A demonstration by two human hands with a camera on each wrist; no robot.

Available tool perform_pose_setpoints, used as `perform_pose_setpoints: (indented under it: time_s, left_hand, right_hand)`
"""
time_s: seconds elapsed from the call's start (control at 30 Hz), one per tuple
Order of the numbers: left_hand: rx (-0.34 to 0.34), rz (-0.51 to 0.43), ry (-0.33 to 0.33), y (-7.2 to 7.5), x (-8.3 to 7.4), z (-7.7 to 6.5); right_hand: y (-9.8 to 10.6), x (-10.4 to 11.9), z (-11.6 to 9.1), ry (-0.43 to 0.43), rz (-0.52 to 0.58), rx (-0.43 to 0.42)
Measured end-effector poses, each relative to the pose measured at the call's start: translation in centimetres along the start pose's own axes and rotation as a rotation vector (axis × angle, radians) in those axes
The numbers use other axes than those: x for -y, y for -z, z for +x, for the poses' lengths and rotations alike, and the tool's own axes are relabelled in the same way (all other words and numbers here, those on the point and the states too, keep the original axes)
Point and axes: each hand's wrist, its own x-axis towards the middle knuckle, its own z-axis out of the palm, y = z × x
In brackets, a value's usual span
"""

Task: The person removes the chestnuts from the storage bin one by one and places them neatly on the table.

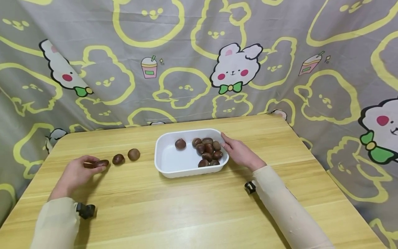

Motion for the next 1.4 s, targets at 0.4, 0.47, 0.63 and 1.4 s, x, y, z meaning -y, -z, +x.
perform_pose_setpoints:
  time_s: [0.4, 0.47, 0.63, 1.4]
  left_hand:
    - [0.025, 0.028, -0.031, -0.4, -0.1, 0.6]
    - [0.031, 0.037, -0.03, -0.4, -0.1, 0.5]
    - [0.04, 0.047, -0.028, -0.4, 0.0, 0.5]
    - [0.069, 0.035, -0.007, 1.3, -0.9, -0.1]
  right_hand:
    - [0.0, 0.0, 0.2, 0.003, -0.001, 0.003]
    - [0.0, 0.0, 0.1, 0.002, 0.002, 0.004]
    - [0.0, 0.0, 0.1, 0.004, 0.009, 0.006]
    - [0.1, -0.1, 0.2, -0.002, 0.006, 0.021]
